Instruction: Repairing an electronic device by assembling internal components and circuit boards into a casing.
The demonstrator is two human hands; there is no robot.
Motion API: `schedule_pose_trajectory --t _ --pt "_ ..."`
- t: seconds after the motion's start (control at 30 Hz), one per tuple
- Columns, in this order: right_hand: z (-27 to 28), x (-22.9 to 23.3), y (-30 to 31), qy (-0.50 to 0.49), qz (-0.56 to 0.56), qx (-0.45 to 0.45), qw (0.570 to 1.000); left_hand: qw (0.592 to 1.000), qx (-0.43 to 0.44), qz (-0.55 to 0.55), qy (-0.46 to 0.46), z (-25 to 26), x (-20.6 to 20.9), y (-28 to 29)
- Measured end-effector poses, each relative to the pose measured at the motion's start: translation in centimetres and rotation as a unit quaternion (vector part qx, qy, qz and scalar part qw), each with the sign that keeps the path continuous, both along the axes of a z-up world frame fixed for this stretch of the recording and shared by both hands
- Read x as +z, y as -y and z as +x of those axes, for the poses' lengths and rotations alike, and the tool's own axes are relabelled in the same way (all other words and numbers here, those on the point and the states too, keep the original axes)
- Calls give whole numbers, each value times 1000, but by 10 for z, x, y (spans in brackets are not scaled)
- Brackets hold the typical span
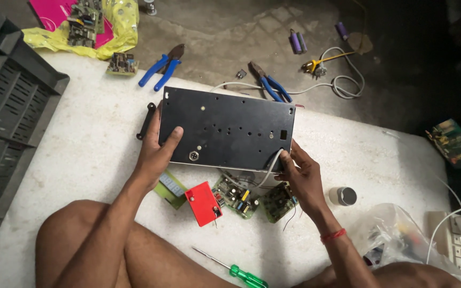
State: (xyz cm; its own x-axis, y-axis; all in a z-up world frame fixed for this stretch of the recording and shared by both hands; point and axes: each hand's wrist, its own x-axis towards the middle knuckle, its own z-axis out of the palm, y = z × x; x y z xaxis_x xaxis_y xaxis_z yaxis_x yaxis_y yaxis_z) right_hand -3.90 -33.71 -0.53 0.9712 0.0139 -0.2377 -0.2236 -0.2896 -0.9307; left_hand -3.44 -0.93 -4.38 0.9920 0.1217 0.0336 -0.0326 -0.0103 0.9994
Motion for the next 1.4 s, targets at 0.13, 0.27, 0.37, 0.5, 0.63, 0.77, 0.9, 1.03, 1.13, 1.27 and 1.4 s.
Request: schedule_pose_trajectory --t 0.13,0.27,0.37,0.5,0.63,0.77,0.9,1.03,1.13,1.27,1.4 --pt "-1 2 -1 -2 -9 -3 1000 1000 -3 -15 2 0 -3 0" --pt "-1 2 -1 2 -13 3 1000 1000 0 -9 -1 1 -4 0" --pt "-1 0 0 4 -8 4 1000 1000 1 -6 -3 0 -3 0" --pt "-1 0 -1 6 1 -2 1000 1000 -4 -12 -2 1 1 0" --pt "-2 -1 -1 7 1 0 1000 1000 -4 -11 -7 1 -1 -1" --pt "2 -6 3 9 3 -2 1000 1000 -1 1 -4 5 -9 -2" --pt "-3 -5 4 7 5 -2 1000 1000 2 11 7 -2 -5 -1" --pt "-2 -2 3 16 5 12 1000 1000 -3 -16 8 0 -3 -1" --pt "-3 -3 4 10 0 6 1000 1000 -1 -8 8 0 -8 -2" --pt "-2 -4 6 7 1 6 1000 1000 2 -28 2 0 -3 0" --pt "-3 -1 4 -12 0 -5 1000 997 11 -68 -38 -3 11 -1"
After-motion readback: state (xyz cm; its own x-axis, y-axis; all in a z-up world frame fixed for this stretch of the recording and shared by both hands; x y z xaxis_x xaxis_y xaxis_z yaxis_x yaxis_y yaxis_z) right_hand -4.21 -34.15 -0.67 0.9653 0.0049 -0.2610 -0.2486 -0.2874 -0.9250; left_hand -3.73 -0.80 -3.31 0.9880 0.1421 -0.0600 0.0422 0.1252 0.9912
